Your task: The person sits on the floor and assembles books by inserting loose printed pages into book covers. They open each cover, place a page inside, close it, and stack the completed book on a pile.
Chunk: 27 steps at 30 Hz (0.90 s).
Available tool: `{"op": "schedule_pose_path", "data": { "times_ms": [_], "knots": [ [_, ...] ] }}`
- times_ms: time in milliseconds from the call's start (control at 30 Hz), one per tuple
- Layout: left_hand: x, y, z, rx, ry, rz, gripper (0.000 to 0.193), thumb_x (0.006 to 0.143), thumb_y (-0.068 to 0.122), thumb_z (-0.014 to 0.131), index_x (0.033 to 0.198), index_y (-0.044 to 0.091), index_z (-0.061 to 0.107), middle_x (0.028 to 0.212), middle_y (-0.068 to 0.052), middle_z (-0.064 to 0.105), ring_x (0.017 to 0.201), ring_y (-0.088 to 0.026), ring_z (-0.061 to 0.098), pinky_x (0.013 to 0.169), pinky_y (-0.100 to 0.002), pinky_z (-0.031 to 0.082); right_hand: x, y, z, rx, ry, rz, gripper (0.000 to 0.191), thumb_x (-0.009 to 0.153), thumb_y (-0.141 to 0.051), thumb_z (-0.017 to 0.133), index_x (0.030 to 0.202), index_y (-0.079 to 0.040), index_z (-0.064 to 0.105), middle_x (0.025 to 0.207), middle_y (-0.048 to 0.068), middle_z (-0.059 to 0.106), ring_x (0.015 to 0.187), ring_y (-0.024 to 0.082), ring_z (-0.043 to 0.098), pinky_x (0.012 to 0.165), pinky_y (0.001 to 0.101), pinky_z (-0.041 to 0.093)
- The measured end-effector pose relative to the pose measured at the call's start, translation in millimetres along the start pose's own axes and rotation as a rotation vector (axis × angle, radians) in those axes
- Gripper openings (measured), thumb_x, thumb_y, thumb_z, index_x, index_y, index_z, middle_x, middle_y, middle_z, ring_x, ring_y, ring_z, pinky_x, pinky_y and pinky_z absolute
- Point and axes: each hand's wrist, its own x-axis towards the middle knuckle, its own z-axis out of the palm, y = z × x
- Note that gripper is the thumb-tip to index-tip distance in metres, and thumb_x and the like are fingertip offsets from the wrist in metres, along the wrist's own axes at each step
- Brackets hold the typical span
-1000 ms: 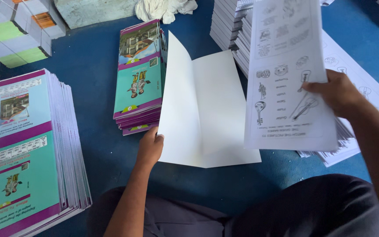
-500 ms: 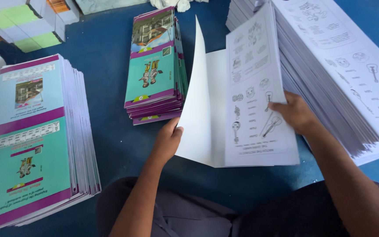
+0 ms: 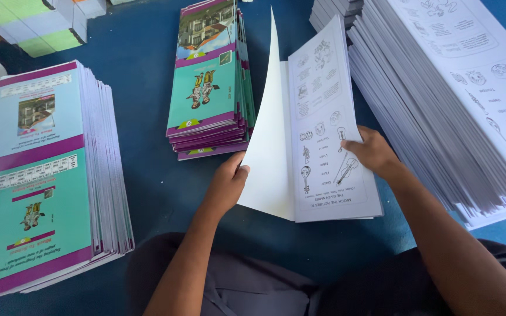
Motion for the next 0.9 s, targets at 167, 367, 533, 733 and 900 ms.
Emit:
{"op": "schedule_pose_path", "data": {
  "times_ms": [167,367,533,733,900],
  "knots": [
    [-2,-3,1,-0.001,0.019,0.044,0.043,0.099,0.012,0.055,0.141,0.003,0.057,0.076,-0.004,0.057,0.063,-0.01,0.048,0.06,-0.031,0.045,5,-2,4,0.0,-0.013,0.045,0.042,0.096,-0.018,0.064,0.135,-0.001,0.061,0.108,0.022,0.075,0.088,0.03,0.078,0.085,0.0396,0.059],
    [-3,-4,2,0.0,0.023,0.082,0.041,0.099,0.013,0.054,0.139,0.003,0.056,0.093,-0.004,0.069,0.074,-0.008,0.059,0.072,-0.029,0.051,9,-2,8,0.011,-0.041,-0.036,0.04,0.095,-0.017,0.065,0.131,0.001,0.064,0.107,0.023,0.076,0.09,0.03,0.077,0.084,0.0399,0.059],
    [-8,2,1,-0.031,-0.001,0.059,0.042,0.099,0.013,0.052,0.14,0.004,0.057,0.088,-0.004,0.066,0.07,-0.01,0.053,0.068,-0.029,0.049,8,-5,10,0.017,-0.047,-0.006,0.042,0.095,-0.017,0.064,0.134,-0.002,0.063,0.109,0.023,0.075,0.092,0.03,0.077,0.087,0.0414,0.059],
    [-11,8,4,-0.141,-0.074,-0.041,0.038,0.099,0.018,0.055,0.134,0.005,0.065,0.075,0.0,0.056,0.064,-0.009,0.044,0.06,-0.03,0.042,5,-6,9,0.011,-0.05,0.025,0.043,0.094,-0.018,0.065,0.135,-0.003,0.062,0.112,0.022,0.075,0.094,0.03,0.077,0.09,0.0425,0.058],
    [-13,6,17,-0.352,-0.177,-0.006,0.051,0.104,0.04,0.051,0.129,-0.001,0.067,0.101,-0.003,0.069,0.094,-0.01,0.062,0.083,-0.028,0.05,5,3,10,0.069,-0.073,-0.008,0.046,0.093,-0.016,0.064,0.137,-0.003,0.06,0.114,0.021,0.075,0.097,0.029,0.076,0.09,0.0409,0.058]
  ]
}}
